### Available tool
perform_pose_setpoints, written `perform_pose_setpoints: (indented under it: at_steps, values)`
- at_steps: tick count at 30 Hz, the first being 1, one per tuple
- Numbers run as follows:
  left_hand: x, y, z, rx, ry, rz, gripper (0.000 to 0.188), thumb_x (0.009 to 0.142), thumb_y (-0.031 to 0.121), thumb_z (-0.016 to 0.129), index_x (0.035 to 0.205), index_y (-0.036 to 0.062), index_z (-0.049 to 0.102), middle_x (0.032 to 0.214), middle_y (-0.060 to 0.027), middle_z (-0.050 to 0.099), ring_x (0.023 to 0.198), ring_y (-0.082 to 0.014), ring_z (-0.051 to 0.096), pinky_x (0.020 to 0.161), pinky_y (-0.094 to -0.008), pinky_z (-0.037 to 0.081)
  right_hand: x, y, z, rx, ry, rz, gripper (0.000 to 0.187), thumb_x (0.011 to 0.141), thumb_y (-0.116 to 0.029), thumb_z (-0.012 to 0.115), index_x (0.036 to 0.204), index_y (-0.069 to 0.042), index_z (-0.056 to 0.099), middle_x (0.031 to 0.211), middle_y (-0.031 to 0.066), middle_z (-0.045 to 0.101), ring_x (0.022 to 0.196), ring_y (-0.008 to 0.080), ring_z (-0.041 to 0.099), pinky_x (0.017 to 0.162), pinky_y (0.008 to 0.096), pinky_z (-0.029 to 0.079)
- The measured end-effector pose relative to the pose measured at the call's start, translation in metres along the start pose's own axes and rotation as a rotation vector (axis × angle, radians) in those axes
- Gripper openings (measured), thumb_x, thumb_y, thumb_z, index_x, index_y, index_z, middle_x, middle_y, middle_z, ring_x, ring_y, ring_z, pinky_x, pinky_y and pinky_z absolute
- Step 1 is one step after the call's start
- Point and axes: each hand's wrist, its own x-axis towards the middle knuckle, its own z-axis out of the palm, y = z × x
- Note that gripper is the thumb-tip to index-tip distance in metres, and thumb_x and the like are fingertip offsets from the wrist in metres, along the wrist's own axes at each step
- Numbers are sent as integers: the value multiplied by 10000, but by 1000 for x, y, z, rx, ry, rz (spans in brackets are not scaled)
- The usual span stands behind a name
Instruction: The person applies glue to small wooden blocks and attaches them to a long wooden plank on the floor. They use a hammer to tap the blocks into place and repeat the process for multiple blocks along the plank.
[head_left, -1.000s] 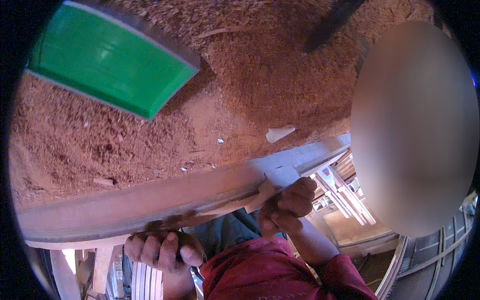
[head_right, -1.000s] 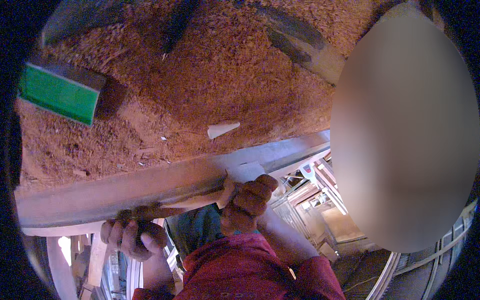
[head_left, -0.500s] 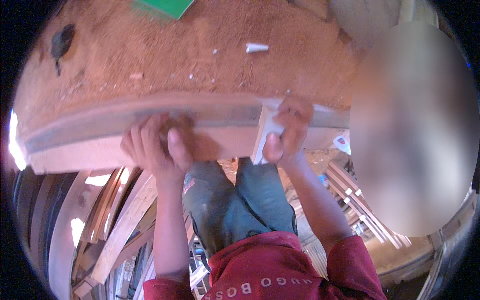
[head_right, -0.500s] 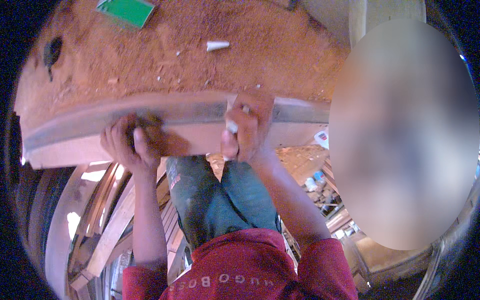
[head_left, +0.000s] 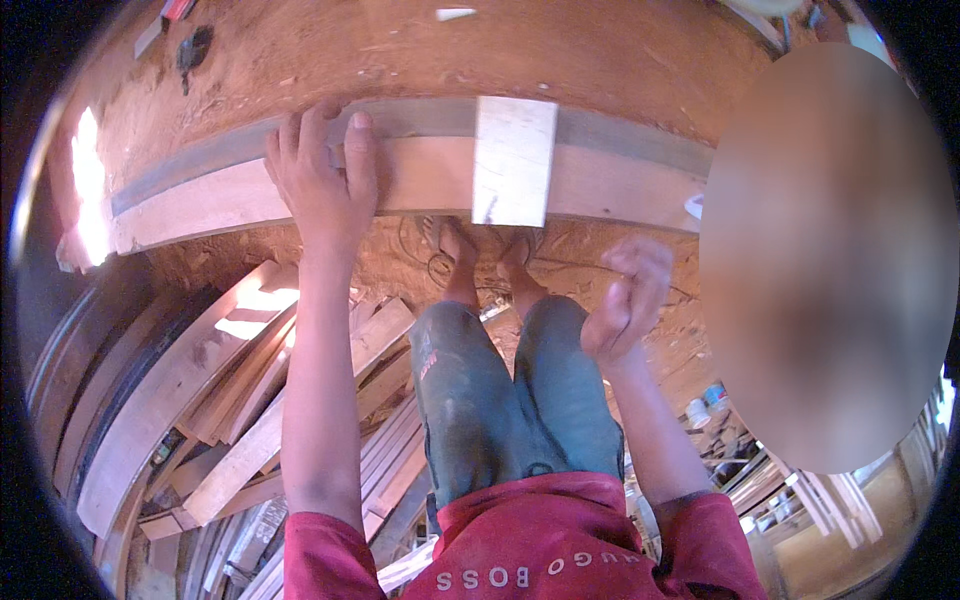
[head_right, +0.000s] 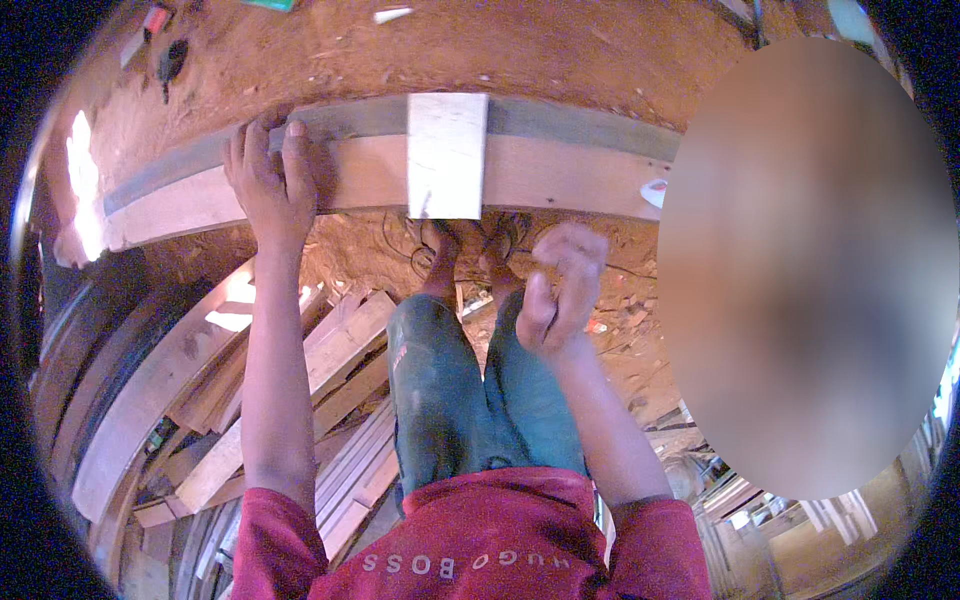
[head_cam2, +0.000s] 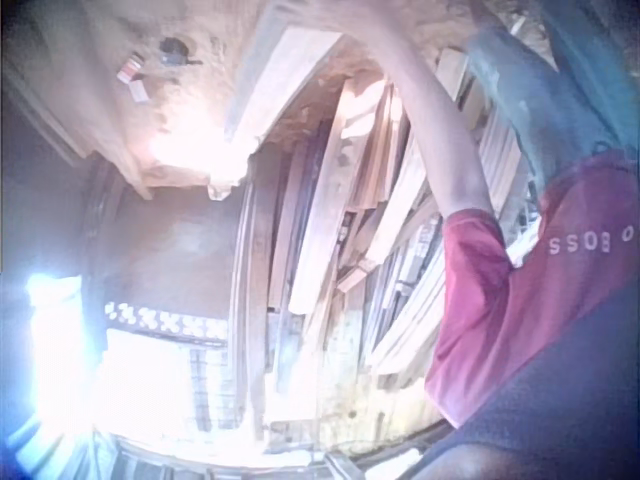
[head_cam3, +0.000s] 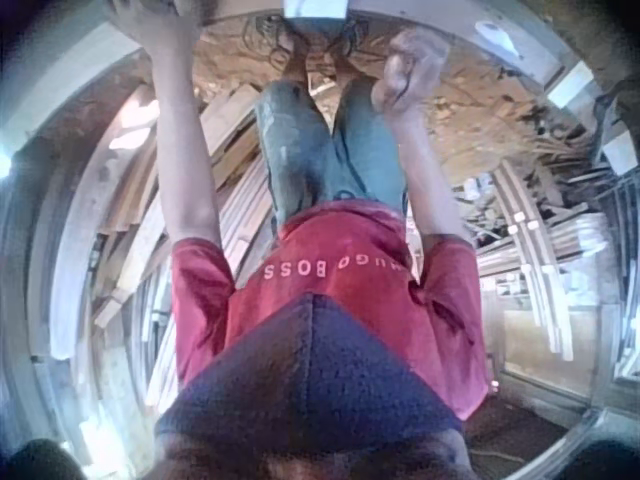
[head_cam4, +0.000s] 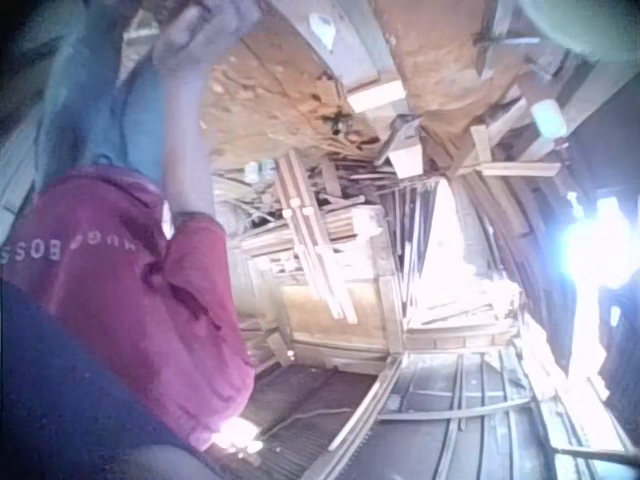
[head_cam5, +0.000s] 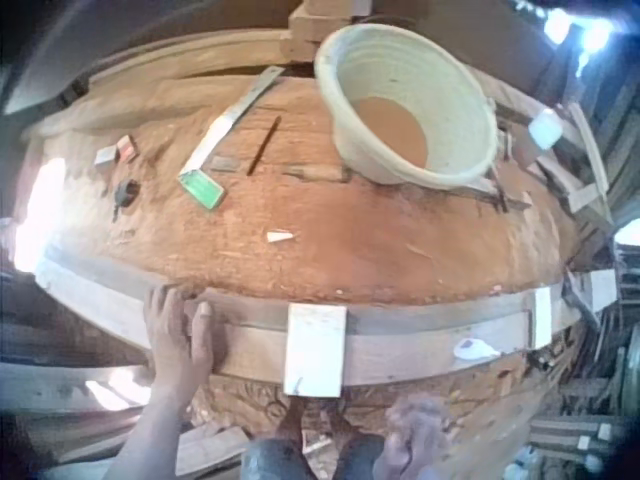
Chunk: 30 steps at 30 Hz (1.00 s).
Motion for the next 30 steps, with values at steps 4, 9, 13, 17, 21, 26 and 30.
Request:
perform_pose_setpoints:
  at_steps: [4, 9, 13, 17, 21, 26, 30]
  values:
    - [-6, 72, 7, -190, -85, 12, 294, 958, 257, 637, 1142, 28, 655, 1114, -197, 631, 1068, -384, 554, 944, -505, 419, -60, 8, -45, -15, -69, 159, 189, 956, -150, 508, 1067, 1, 536, 1002, 165, 553, 934, 308, 537, 853, 427, 455]
    - [5, 110, 28, -123, -133, 7, 266, 985, 234, 589, 1144, 31, 653, 1156, -195, 626, 1121, -395, 554, 991, -522, 407, -70, 24, -84, -13, -52, 205, 211, 885, -22, 574, 1094, -12, 540, 1025, 178, 562, 951, 333, 550, 851, 439, 470]
    - [16, 132, 52, 112, -176, 68, 260, 999, 251, 556, 1157, 72, 659, 1172, -167, 629, 1144, -377, 554, 1018, -535, 392, -61, 43, -112, -26, 36, 149, 252, 862, 8, 600, 1106, -19, 541, 1021, 179, 561, 949, 335, 555, 845, 443, 477]
    - [11, 144, 68, 232, -198, 68, 274, 1002, 268, 543, 1199, 113, 651, 1186, -141, 627, 1166, -356, 545, 1038, -544, 370, -40, 57, -142, -79, 169, 107, 166, 935, -49, 543, 1099, -32, 524, 1005, 150, 571, 934, 299, 546, 852, 436, 459]
    - [10, 147, 74, 244, -147, 36, 295, 1000, 275, 533, 1226, 117, 639, 1201, -137, 616, 1189, -353, 530, 1052, -540, 353, 6, 73, -176, -65, 300, 35, 146, 977, -87, 536, 1114, -37, 526, 1025, 148, 592, 914, 269, 558, 829, 404, 474]
    - [14, 153, 72, 249, -194, 16, 308, 979, 273, 538, 1227, 119, 638, 1214, -134, 607, 1203, -346, 520, 1047, -533, 352, 144, 69, -185, -28, 286, -16, 125, 949, -25, 617, 1069, -10, 651, 1012, 132, 689, 880, 270, 631, 813, 370, 514]
    - [16, 152, 64, 238, -200, -16, 312, 961, 269, 547, 1225, 127, 635, 1221, -117, 607, 1205, -338, 519, 1045, -534, 351, 295, 30, -135, -160, 36, -267, 164, 922, -115, 668, 1067, -61, 722, 1070, 146, 728, 978, 328, 682, 862, 460, 535]
